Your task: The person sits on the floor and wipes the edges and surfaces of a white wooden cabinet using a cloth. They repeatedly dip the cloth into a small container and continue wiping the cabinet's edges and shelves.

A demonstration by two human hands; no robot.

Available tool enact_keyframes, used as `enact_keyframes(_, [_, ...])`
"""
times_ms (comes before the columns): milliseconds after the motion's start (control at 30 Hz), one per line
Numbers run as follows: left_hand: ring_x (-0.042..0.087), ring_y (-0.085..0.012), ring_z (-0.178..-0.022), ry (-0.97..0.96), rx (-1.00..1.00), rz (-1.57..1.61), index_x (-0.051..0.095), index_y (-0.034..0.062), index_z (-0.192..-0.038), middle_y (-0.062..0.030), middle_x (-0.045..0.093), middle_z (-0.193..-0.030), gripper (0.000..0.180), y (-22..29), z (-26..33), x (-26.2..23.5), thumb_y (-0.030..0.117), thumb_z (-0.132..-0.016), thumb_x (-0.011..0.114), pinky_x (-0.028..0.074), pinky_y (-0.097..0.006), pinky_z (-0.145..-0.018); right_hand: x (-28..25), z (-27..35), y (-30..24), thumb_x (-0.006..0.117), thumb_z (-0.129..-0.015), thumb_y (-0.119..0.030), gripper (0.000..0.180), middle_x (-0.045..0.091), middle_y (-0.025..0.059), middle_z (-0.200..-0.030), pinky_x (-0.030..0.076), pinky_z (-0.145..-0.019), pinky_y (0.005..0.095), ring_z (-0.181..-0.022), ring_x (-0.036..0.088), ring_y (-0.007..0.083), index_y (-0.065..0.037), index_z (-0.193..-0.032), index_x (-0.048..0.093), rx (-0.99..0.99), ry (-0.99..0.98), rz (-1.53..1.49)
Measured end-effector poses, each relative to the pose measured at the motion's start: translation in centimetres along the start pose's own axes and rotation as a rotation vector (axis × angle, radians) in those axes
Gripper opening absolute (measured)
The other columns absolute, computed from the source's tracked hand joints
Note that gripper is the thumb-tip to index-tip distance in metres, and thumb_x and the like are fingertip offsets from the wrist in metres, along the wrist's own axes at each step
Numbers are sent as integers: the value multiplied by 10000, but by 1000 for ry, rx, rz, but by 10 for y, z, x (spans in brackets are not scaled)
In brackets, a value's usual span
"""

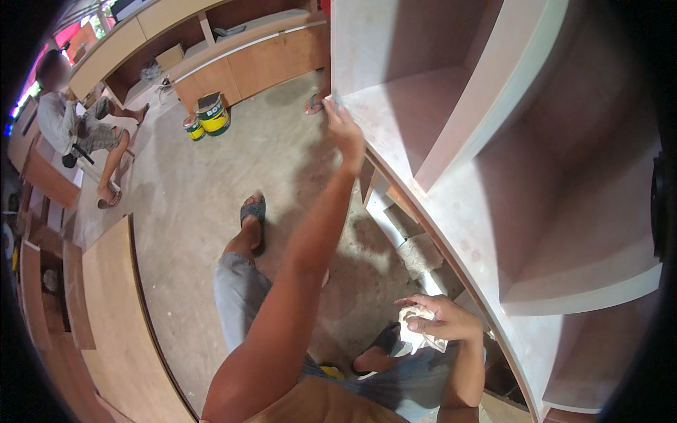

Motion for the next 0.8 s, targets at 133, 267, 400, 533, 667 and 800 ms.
enact_keyframes(133, [408, -401, -1387, 43, -57, -58, 362, -76, -1471, -299, 415, -1483, 560, -22, -44, -11, 285, -1044, 379, 306, -402, -1150, -2, -7, -4, 635, -971, -390, 504, 719, 128, -1037, 528, -793, 334, -914, 696, 218, -57, -1339, 545, 0, -8, 10])
enact_keyframes(267, [417, -388, -1384, -9, 130, -213, 355, -70, -1478, -304, 422, -1474, 564, 18, 25, 0, 287, -1042, 379, 320, -405, -1134, -5, -10, -4, 638, -972, -370, 498, 710, 112, -1045, 522, -802, 325, -921, 682, 201, -54, -1346, 544, 24, -17, 34])
enact_keyframes(400, [390, -341, -1414, -96, -174, -97, 357, -64, -1480, -279, 383, -1512, 535, -9, -39, -11, 240, -1040, 370, 332, -387, -1136, 0, -12, -5, 627, -976, -397, 510, 711, 129, -1074, 532, -802, 323, -942, 691, 214, -62, -1349, 539, 3, -37, 35])
enact_keyframes(533, [521, -389, -1273, 41, 58, -137, 448, -70, -1419, -298, 516, -1372, 492, 10, 13, -11, 233, -1036, 390, 411, -428, -1047, 0, -13, 0, 628, -978, -383, 510, 698, 134, -1113, 535, -822, 326, -983, 681, 211, -59, -1359, 531, 27, -47, 40])
enact_keyframes(667, [602, -425, -1158, 45, 47, -204, 475, -71, -1396, -281, 592, -1305, 479, 5, -25, -9, 230, -1028, 417, 455, -466, -977, 2, -12, -2, 639, -974, -364, 508, 698, 124, -1110, 532, -824, 325, -981, 676, 193, -57, -1363, 528, 75, -43, 22])
enact_keyframes(800, [618, -411, -1129, 138, -210, -253, 496, -53, -1384, -272, 628, -1242, 469, -33, -109, -62, 236, -1021, 428, 477, -453, -944, 1, -11, 2, 663, -962, -297, 473, 691, 90, -1039, 508, -825, 310, -941, 638, 154, -51, -1348, 545, 61, -1, 6])
Point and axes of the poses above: each hand's wrist, its own z-axis away from the middle knuckle, its own x-axis out of the palm, y = z × x, the point moved 8 cm from there along -z, towards the middle knuckle
